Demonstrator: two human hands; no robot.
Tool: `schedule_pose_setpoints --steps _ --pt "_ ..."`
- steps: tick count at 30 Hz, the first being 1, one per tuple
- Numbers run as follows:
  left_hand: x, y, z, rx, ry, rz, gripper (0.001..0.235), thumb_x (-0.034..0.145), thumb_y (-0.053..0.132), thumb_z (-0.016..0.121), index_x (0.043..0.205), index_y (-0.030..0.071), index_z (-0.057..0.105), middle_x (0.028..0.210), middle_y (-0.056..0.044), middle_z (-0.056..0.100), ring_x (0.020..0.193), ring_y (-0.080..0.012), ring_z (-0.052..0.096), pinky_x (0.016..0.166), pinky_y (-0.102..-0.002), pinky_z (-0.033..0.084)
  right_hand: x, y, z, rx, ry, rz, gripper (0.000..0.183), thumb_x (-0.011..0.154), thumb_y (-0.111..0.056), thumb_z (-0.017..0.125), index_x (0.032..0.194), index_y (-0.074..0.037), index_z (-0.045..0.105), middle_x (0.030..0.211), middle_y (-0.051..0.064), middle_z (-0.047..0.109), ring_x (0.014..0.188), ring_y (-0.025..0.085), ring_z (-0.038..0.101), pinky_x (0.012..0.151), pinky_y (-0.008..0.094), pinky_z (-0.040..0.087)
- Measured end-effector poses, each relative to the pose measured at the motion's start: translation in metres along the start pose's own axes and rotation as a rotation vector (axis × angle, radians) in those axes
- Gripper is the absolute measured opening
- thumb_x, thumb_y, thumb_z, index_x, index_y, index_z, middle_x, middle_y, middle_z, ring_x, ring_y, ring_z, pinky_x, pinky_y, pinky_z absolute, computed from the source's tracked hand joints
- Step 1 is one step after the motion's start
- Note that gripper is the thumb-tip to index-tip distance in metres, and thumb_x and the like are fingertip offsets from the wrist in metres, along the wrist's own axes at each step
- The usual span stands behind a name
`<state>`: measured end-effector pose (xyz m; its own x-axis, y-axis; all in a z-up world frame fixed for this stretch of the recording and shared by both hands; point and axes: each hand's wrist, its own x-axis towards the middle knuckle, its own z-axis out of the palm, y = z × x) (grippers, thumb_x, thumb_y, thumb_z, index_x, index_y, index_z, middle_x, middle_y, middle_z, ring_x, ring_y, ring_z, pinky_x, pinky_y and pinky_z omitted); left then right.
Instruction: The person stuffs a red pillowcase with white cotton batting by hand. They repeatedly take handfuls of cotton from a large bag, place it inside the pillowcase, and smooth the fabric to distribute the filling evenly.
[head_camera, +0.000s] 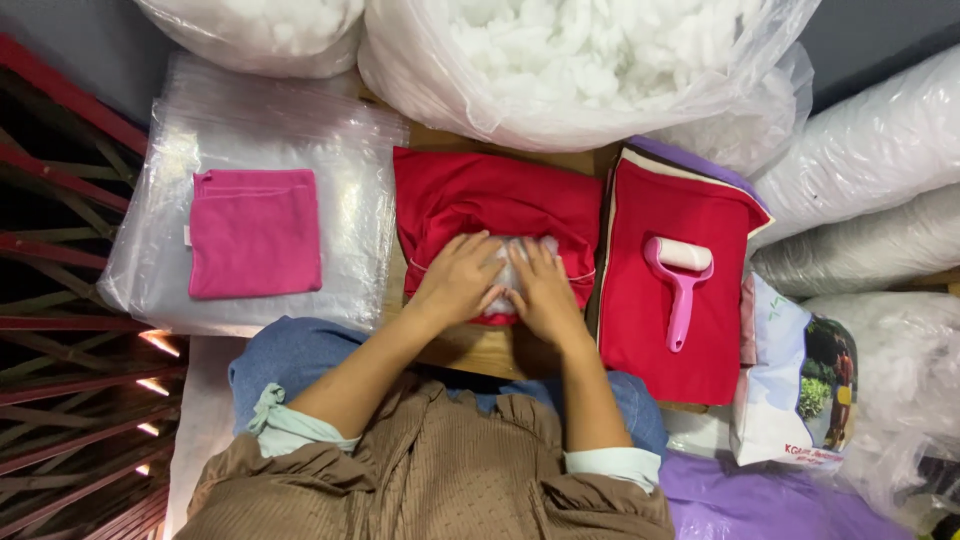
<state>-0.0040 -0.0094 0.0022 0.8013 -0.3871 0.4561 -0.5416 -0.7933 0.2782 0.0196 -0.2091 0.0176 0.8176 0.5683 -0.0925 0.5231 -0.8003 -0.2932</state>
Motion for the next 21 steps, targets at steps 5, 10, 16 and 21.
schedule_pose_setpoints --steps 5,10,16,21 --pt "-0.014 -0.052 -0.018 -0.122 -0.027 -0.603 0.028 0.095 0.028 0.066 0.118 0.012 0.062 0.111 -0.014 0.062 0.100 -0.0390 0.068 0.086 -0.050 0.053 -0.030 0.062 -0.025 0.270 0.263 0.309 0.051 0.093 -0.028 0.071 0.144 -0.023 0.061 0.128 0.011 0.060 0.121 0.037 0.060 0.098 0.052 0.048" --pt "-0.034 -0.083 0.016 -0.174 -0.627 -0.896 0.051 0.095 0.046 0.059 0.127 0.006 0.064 0.116 -0.023 0.069 0.110 -0.0447 0.070 0.087 -0.059 0.055 -0.023 0.127 0.026 0.142 -0.152 0.661 0.064 0.089 -0.064 0.065 0.131 -0.015 0.065 0.116 0.020 0.072 0.116 0.043 0.066 0.094 0.056 0.051" --pt "-0.002 -0.065 -0.031 -0.507 -0.290 -0.894 0.034 0.091 0.039 0.064 0.104 0.008 0.070 0.092 -0.022 0.072 0.100 -0.0458 0.069 0.080 -0.056 0.052 -0.017 0.098 -0.027 0.564 0.408 0.687 0.018 0.083 -0.035 0.075 0.090 -0.018 0.072 0.074 0.011 0.064 0.073 0.028 0.062 0.064 0.041 0.046" --pt "0.014 -0.069 -0.072 -1.742 0.482 -0.906 0.017 0.087 0.006 0.074 0.090 0.009 0.057 0.072 -0.003 0.063 0.064 -0.0137 0.066 0.058 -0.023 0.054 -0.036 0.120 -0.051 1.559 0.896 0.276 0.025 0.085 -0.001 0.064 0.104 -0.010 0.052 0.097 0.011 0.068 0.092 0.020 0.071 0.080 0.027 0.056"
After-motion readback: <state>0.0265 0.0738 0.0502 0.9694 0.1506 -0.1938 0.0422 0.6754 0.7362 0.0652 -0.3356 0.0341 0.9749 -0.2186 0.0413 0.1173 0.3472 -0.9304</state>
